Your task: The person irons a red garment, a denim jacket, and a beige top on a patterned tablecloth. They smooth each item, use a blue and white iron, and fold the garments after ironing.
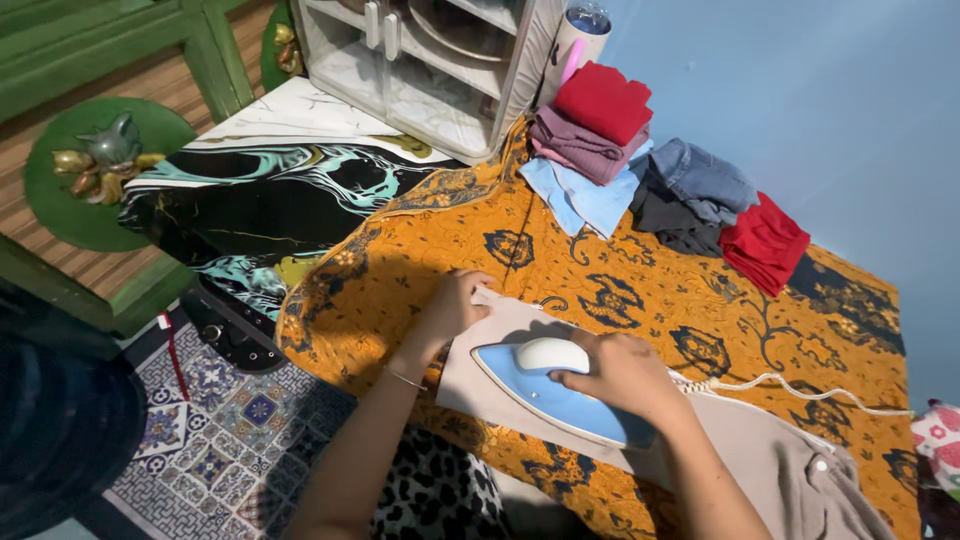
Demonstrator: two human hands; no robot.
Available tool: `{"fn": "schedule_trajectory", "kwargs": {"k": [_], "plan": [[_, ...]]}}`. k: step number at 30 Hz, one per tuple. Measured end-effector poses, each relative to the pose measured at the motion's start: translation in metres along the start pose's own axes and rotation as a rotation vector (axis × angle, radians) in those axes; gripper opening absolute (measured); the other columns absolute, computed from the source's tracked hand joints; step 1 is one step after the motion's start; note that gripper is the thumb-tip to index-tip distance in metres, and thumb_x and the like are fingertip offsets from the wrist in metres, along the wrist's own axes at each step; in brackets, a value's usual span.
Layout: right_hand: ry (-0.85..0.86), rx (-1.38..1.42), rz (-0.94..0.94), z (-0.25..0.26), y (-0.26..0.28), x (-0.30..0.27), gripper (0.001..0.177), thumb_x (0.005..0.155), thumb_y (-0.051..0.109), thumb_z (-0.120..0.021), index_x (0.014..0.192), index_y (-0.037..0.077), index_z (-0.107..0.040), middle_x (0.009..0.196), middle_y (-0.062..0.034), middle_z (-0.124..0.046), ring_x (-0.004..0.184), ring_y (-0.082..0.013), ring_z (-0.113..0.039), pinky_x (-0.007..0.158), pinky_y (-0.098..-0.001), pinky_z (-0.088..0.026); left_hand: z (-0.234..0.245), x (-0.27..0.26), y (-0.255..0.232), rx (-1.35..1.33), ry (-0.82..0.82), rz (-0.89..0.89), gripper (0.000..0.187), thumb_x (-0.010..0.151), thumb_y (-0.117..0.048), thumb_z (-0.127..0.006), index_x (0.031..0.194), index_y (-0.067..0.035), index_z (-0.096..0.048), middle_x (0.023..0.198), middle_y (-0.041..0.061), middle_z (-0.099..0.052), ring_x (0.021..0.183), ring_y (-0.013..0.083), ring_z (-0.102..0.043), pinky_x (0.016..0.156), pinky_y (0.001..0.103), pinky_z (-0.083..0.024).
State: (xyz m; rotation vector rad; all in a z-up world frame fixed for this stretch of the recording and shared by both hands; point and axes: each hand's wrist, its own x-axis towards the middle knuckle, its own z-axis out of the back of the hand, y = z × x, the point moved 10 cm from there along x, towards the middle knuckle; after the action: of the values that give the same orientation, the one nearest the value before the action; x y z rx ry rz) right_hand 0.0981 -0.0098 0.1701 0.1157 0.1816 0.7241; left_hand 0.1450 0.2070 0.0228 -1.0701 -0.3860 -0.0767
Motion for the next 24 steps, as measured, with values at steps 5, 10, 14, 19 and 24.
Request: {"fn": "schedule_trajectory", "kwargs": {"k": [5, 10, 14, 19, 24], "plan": [[-0.087, 0.033, -0.046, 0.003, -0.002, 0.005, 0.055, 0.077, 0.055, -0.076, 0.120, 0.021, -0.071, 0.074, -0.0157, -0.074, 0.073, -0.0354, -0.074, 0.071, -0.0476, -0.058, 0.035, -0.019, -0.064, 0.424, -0.399, -0.211, 0.031, 0.079, -0.002, -0.065, 0.110, -0.003, -0.061, 0.099, 0.019, -0.060, 0.095, 0.0385, -0.058, 0.083, 0.047, -0.048], [-0.202, -0.010, -0.146, -0.001, -0.011, 0.018, 0.056, 0.082, 0.054, -0.074, 0.111, 0.008, -0.067, 0.074, -0.0197, -0.072, 0.073, -0.0374, -0.073, 0.071, -0.0478, -0.058, 0.006, -0.067, -0.083, 0.039, -0.384, 0.070, 0.007, 0.098, -0.005, -0.056, 0.104, -0.003, -0.054, 0.101, 0.016, -0.059, 0.096, 0.0352, -0.060, 0.085, 0.044, -0.050], [-0.281, -0.052, -0.098, 0.001, -0.003, 0.025, 0.053, 0.084, 0.052, -0.076, 0.109, 0.006, -0.067, 0.075, -0.0197, -0.073, 0.077, -0.0386, -0.072, 0.072, -0.0491, -0.057, -0.007, -0.111, -0.084, -0.065, -0.468, 0.153, 0.026, 0.095, -0.010, -0.057, 0.119, -0.001, -0.051, 0.114, 0.020, -0.060, 0.109, 0.0364, -0.061, 0.096, 0.043, -0.049], [-0.069, 0.089, -0.061, -0.007, 0.001, 0.025, 0.053, 0.084, 0.053, -0.072, 0.123, 0.018, -0.066, 0.080, -0.0161, -0.074, 0.079, -0.0358, -0.075, 0.076, -0.0471, -0.058, -0.013, -0.121, -0.082, -0.377, -0.526, 0.015, 0.050, 0.107, -0.030, -0.047, 0.145, 0.001, -0.040, 0.144, 0.026, -0.050, 0.137, 0.0407, -0.047, 0.116, 0.043, -0.037], [0.027, 0.052, 0.136, -0.006, 0.014, -0.008, 0.059, 0.082, 0.052, -0.074, 0.131, 0.020, -0.062, 0.085, -0.0191, -0.074, 0.086, -0.0387, -0.073, 0.079, -0.0490, -0.057, -0.009, -0.122, -0.100, 0.054, -0.432, -0.090, 0.049, 0.113, -0.038, -0.038, 0.150, -0.008, -0.049, 0.157, 0.019, -0.047, 0.153, 0.0397, -0.038, 0.125, 0.049, -0.032]]}}
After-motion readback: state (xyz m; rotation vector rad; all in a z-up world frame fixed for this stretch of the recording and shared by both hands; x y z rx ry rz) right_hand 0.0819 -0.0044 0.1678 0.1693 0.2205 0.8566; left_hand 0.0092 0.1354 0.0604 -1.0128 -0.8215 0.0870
